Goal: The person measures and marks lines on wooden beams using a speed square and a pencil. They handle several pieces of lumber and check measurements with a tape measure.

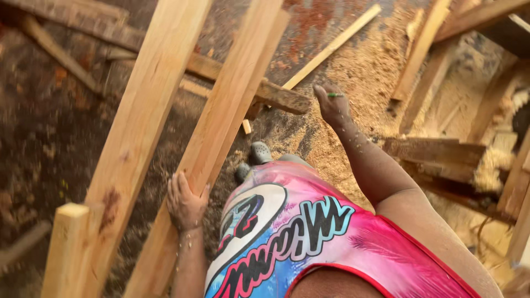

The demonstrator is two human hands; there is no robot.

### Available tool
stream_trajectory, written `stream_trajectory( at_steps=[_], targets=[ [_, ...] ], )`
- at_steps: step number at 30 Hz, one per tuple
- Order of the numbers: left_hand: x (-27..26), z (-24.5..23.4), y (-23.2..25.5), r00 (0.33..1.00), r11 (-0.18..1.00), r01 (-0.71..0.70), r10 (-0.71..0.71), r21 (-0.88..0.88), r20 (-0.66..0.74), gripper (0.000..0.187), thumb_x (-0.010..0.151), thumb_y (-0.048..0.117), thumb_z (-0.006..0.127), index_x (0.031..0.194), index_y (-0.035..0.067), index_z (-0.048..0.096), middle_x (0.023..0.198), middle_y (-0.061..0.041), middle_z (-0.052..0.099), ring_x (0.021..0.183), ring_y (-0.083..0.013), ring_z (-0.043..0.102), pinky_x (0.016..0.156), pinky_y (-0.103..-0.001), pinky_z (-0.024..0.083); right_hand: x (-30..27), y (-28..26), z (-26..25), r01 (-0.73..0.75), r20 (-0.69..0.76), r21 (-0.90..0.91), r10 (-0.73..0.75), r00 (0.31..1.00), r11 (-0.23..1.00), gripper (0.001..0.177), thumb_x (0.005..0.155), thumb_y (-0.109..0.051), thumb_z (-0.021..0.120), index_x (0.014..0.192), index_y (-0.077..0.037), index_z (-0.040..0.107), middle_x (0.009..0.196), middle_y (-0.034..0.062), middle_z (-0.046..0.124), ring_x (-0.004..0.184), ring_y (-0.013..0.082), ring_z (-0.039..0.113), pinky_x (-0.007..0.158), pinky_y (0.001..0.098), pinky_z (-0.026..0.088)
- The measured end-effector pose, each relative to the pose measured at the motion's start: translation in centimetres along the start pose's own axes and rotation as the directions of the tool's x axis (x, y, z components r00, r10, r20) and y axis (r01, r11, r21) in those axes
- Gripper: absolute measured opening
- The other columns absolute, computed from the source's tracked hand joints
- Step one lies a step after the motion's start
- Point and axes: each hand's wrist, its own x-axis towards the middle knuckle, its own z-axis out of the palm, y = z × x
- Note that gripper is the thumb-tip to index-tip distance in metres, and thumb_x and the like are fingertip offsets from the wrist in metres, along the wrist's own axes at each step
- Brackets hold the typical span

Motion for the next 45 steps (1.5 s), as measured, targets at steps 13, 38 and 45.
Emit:
stream_trajectory(
  at_steps=[13,38,45],
  targets=[
    [6.2,-0.6,8.6,0.839,0.789,-0.543,0.490,-0.287,-0.238,0.079,0.093,0.036,0.075,0.156,0.005,0.039,0.158,-0.031,0.042,0.150,-0.0444,0.038,0.125,-0.055,0.037,-19.0,22.8,-5.0,-0.609,0.135,-0.463,0.731,0.669,0.644,0.036,0.099,-0.033,0.054,0.105,-0.004,0.075,0.095,0.0231,0.075,0.088,0.0355,0.072,0.083,0.0494,0.057],
    [21.3,16.3,38.9,0.963,0.986,-0.150,0.162,-0.071,0.216,0.049,0.089,0.036,0.076,0.128,0.008,0.068,0.124,-0.014,0.072,0.117,-0.0311,0.065,0.103,-0.049,0.042,20.8,34.1,-9.5,-0.780,0.263,0.051,0.745,0.613,0.624,0.043,0.097,-0.050,0.063,0.107,-0.008,0.064,0.087,0.0082,0.068,0.070,0.0178,0.069,0.061,0.0332,0.060],
    [21.5,16.9,40.2,0.976,0.982,0.013,-0.054,0.191,0.212,0.051,0.092,0.036,0.074,0.132,0.003,0.069,0.126,-0.016,0.073,0.114,-0.0326,0.068,0.100,-0.048,0.047,34.1,46.5,6.4,-0.859,0.427,0.174,0.749,0.507,0.482,0.049,0.086,-0.052,0.067,0.115,-0.012,0.072,0.098,0.0030,0.070,0.074,0.0153,0.070,0.061,0.0332,0.064]
  ],
)
